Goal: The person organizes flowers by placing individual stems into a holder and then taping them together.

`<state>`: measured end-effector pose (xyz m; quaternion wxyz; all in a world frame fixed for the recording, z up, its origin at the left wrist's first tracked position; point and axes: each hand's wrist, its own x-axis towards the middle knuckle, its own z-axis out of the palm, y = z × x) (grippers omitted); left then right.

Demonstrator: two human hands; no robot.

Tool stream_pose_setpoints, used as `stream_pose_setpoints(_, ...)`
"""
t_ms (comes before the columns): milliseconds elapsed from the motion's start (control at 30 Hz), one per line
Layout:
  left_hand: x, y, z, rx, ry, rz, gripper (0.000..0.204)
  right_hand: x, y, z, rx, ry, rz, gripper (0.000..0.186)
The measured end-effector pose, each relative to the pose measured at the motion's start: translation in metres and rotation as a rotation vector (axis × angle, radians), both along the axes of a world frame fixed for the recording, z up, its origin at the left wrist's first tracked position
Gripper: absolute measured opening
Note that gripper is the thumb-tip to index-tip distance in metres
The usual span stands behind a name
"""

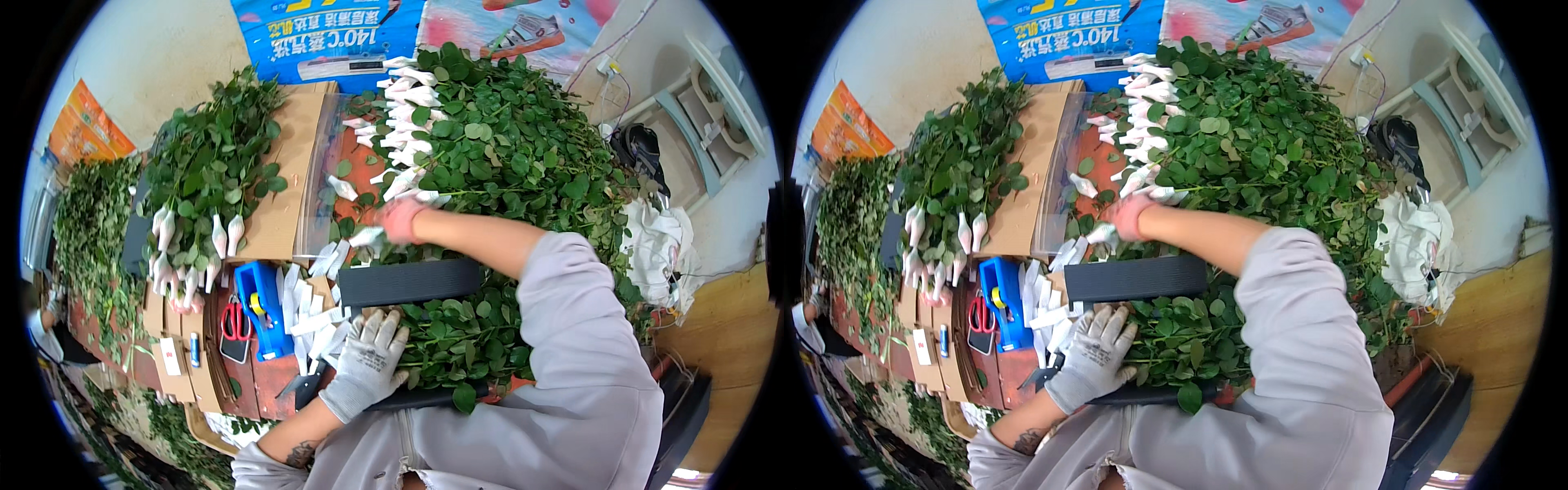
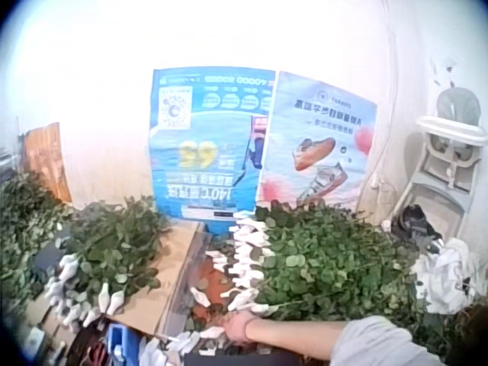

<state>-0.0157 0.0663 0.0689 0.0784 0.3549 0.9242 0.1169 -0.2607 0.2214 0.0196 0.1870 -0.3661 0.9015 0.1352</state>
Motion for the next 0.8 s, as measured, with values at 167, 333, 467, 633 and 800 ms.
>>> stream_pose_setpoints(167,-0.002,-0.008,-0.008,0.152,0.038,0.001,0.07,0.014,0.098,0.179,-0.556,0.486,-0.251,0.036)
stream_pose_setpoints(333,-0.006,-0.023,-0.009,0.217,0.025,-0.086,0.07,0.056,0.295,0.357,-0.658,1.015,-0.776,0.042)
stream_pose_setpoints(467,-0.003,-0.019,-0.024,0.224,0.038,-0.107,0.069,0.173,0.478,0.464,-0.506,1.372,-0.725,0.027)
stream_pose_setpoints(633,-0.005,-0.012,-0.021,0.191,0.009,-0.12,0.068,0.265,0.497,0.474,-0.89,1.379,-0.751,0.017)
stream_pose_setpoints(800,0.005,-0.033,0.005,0.308,0.103,-0.11,0.073,0.231,0.277,0.381,-1.514,1.062,-0.437,0.021)
